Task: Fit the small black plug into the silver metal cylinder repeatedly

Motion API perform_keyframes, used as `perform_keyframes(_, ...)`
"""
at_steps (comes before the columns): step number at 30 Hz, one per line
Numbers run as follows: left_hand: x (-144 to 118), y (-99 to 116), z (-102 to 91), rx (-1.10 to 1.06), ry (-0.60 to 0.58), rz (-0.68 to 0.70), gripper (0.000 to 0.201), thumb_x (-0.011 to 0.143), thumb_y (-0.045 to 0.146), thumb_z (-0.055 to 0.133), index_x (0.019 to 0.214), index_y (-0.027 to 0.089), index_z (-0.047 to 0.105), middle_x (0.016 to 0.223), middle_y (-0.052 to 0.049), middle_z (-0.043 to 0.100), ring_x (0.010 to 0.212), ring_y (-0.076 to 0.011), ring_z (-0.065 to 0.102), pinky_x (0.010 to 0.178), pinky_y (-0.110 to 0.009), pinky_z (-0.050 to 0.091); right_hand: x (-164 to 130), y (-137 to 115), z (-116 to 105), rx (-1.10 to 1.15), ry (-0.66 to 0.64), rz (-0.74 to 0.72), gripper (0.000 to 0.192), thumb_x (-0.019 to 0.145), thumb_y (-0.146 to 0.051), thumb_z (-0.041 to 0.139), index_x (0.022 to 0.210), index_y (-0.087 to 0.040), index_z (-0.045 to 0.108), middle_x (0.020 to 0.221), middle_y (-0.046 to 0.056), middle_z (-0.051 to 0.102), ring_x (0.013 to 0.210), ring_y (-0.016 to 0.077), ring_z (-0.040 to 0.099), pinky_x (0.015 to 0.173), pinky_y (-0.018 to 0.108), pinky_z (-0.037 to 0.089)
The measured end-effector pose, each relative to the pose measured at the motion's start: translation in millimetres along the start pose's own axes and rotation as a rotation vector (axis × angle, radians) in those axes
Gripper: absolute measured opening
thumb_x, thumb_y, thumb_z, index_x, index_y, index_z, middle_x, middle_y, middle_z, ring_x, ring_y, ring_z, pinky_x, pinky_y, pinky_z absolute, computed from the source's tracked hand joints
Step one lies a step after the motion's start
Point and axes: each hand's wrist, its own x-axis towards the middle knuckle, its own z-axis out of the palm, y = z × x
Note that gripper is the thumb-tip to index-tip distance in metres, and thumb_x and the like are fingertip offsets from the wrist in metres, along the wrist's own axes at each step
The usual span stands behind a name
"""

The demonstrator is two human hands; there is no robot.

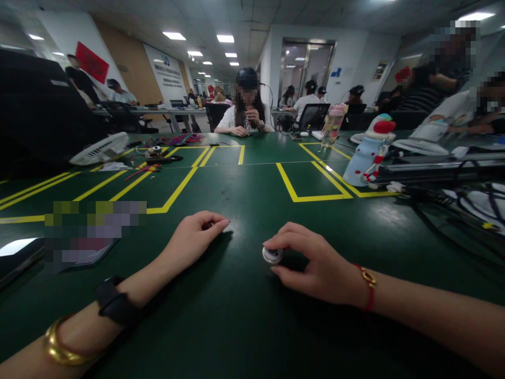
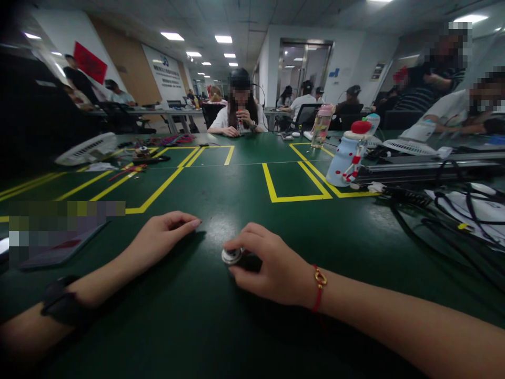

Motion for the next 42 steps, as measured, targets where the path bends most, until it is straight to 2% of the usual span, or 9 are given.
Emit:
perform_keyframes(4,-12.8,20.8,2.0,-0.034,-0.006,0.172,0.03,0.085,0.044,0.049,0.099,0.024,0.065,0.094,-0.002,0.063,0.082,-0.0175,0.057,0.069,-0.029,0.043,-4.0,5.2,3.4,0.024,0.026,0.017,0.034,0.077,-0.022,0.057,0.11,-0.02,0.052,0.102,0.004,0.054,0.09,0.0086,0.053,0.082,0.023,0.046)
perform_keyframes(8,-31.4,53.0,6.7,-0.116,-0.084,0.363,0.021,0.087,0.034,0.05,0.1,0.027,0.064,0.098,-0.001,0.059,0.088,-0.0146,0.055,0.075,-0.026,0.043,-8.1,7.8,10.1,0.111,0.072,0.109,0.056,0.074,-0.024,0.061,0.124,-0.021,0.037,0.104,0.003,0.055,0.09,0.0084,0.054,0.082,0.023,0.047)
perform_keyframes(13,-39.4,72.8,13.8,-0.134,-0.16,0.417,0.014,0.084,0.027,0.055,0.092,0.026,0.067,0.096,0.0,0.057,0.089,-0.0136,0.054,0.078,-0.026,0.043,-7.6,10.4,14.0,0.14,0.048,0.165,0.06,0.071,-0.034,0.067,0.121,-0.022,0.037,0.109,0.003,0.056,0.094,0.0098,0.055,0.083,0.024,0.046)
perform_keyframes(21,-35.2,70.3,6.7,-0.163,-0.084,0.312,0.013,0.084,0.03,0.056,0.082,0.026,0.068,0.09,0.0,0.057,0.084,-0.0134,0.055,0.075,-0.027,0.043,-6.0,7.1,8.4,0.008,0.044,0.124,0.036,0.07,-0.021,0.062,0.105,-0.02,0.052,0.098,0.001,0.055,0.085,0.0081,0.051,0.076,0.022,0.043)
perform_keyframes(26,-39.5,76.9,13.9,-0.146,-0.148,0.357,0.015,0.082,0.028,0.058,0.092,0.026,0.069,0.093,-0.001,0.059,0.087,-0.0148,0.055,0.077,-0.028,0.044,-6.4,10.2,8.6,0.03,0.051,0.153,0.039,0.07,-0.028,0.065,0.107,-0.02,0.053,0.098,0.001,0.057,0.086,0.0088,0.053,0.076,0.023,0.044)
perform_keyframes(30,-42.1,82.8,15.9,-0.17,-0.133,0.324,0.013,0.082,0.028,0.058,0.086,0.025,0.07,0.089,-0.001,0.06,0.083,-0.0144,0.056,0.073,-0.027,0.044,-5.4,10.0,8.9,0.086,0.057,0.2,0.053,0.067,-0.037,0.069,0.113,-0.021,0.049,0.103,0.002,0.058,0.089,0.0101,0.054,0.078,0.024,0.044)
perform_keyframes(34,-38.8,75.4,7.0,-0.181,-0.049,0.269,0.017,0.08,0.038,0.058,0.087,0.027,0.069,0.09,-0.001,0.06,0.081,-0.016,0.056,0.068,-0.028,0.044,-5.6,5.6,8.0,0.033,0.075,0.181,0.037,0.068,-0.028,0.066,0.101,-0.019,0.053,0.095,0.001,0.058,0.082,0.0095,0.053,0.072,0.023,0.044)
perform_keyframes(37,-35.4,61.5,9.2,-0.106,-0.127,0.264,0.015,0.077,0.038,0.062,0.085,0.029,0.071,0.089,-0.001,0.06,0.084,-0.0178,0.056,0.073,-0.032,0.044,-6.4,4.4,7.6,0.019,0.106,0.195,0.031,0.066,-0.022,0.063,0.095,-0.018,0.052,0.088,0.001,0.057,0.075,0.0088,0.051,0.065,0.022,0.042)
perform_keyframes(42,-34.5,41.8,33.2,0.043,-0.238,0.347,0.012,0.075,0.034,0.066,0.084,0.032,0.072,0.087,0.0,0.061,0.085,-0.0184,0.054,0.076,-0.033,0.041,-8.4,6.7,8.2,0.023,0.115,0.203,0.031,0.066,-0.022,0.063,0.093,-0.018,0.05,0.086,0.001,0.055,0.073,0.0085,0.049,0.062,0.021,0.041)
